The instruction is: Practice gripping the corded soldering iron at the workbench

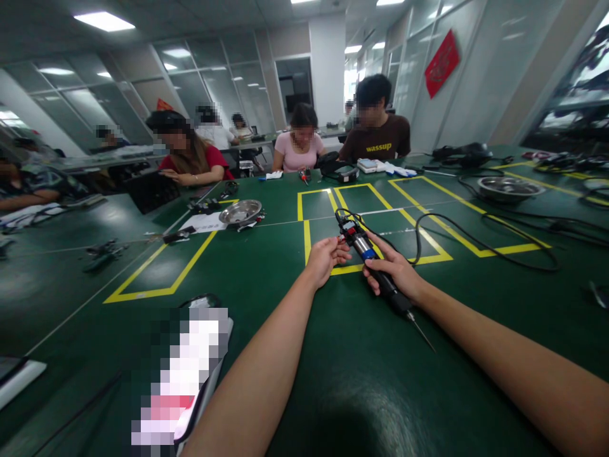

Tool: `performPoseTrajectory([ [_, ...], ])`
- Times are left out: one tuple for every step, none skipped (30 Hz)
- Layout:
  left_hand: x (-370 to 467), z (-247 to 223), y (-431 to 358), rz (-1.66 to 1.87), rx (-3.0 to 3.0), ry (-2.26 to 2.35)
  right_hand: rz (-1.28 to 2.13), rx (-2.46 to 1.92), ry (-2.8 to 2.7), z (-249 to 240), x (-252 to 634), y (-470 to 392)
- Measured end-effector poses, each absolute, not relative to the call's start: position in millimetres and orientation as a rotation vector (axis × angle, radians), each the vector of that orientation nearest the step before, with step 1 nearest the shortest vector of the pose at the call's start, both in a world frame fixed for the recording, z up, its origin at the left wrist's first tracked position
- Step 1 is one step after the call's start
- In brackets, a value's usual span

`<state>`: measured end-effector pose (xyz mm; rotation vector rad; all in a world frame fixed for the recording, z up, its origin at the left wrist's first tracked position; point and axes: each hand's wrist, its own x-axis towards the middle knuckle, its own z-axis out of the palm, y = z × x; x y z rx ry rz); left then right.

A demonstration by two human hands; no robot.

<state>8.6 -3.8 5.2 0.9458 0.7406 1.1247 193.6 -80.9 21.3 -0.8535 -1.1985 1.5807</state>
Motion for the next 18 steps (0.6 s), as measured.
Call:
performPoseTrajectory([
  [8.7,5.4,-3.9,1.122,0.949,0.744,1.581,-0.851,-1.199,21.5,193.6,-80.8],
  [8.7,5.6,-3.9,1.120,0.952,0.746,1.580,-0.850,-1.200,21.6,193.6,-80.8],
  [8.7,5.7,-3.9,1.119,0.955,0.746,1.579,-0.851,-1.200,21.7,193.6,-80.6],
  [8.7,5.7,-3.9,1.118,0.956,0.747,1.577,-0.854,-1.198,21.6,193.7,-80.5],
  [8.8,5.7,-3.9,1.117,0.956,0.748,1.577,-0.858,-1.197,21.5,193.9,-80.3],
  [8.8,5.5,-3.8,1.117,0.956,0.747,1.577,-0.862,-1.196,21.3,194.1,-80.2],
  [8.8,5.3,-3.7,1.117,0.956,0.745,1.577,-0.862,-1.197,21.0,194.2,-80.0],
  [8.9,5.0,-3.6,1.117,0.957,0.740,1.577,-0.859,-1.199,20.7,194.4,-79.9],
  [9.0,4.9,-3.6,1.117,0.959,0.736,1.577,-0.854,-1.201,20.4,194.4,-79.9],
  [9.1,4.9,-3.7,1.118,0.960,0.732,1.577,-0.848,-1.203,20.1,194.4,-79.8],
  [9.2,5.1,-3.8,1.119,0.960,0.731,1.578,-0.845,-1.203,20.0,194.3,-79.7],
  [9.3,5.4,-4.0,1.121,0.958,0.733,1.579,-0.843,-1.202,19.9,194.2,-79.7],
  [9.4,5.9,-4.2,1.122,0.956,0.735,1.581,-0.842,-1.200,19.9,194.0,-79.6],
  [9.5,6.5,-4.4,1.122,0.952,0.739,1.583,-0.842,-1.199,19.9,193.9,-79.5],
  [9.5,7.0,-4.5,1.123,0.949,0.741,1.585,-0.840,-1.198,20.0,193.8,-79.4],
  [9.6,7.5,-4.6,1.123,0.946,0.743,1.587,-0.838,-1.198,20.0,193.8,-79.3],
  [9.7,7.8,-4.6,1.124,0.944,0.743,1.588,-0.836,-1.199,19.9,193.9,-79.1],
  [9.8,8.0,-4.4,1.125,0.944,0.744,1.587,-0.834,-1.201,19.6,194.0,-79.0],
])
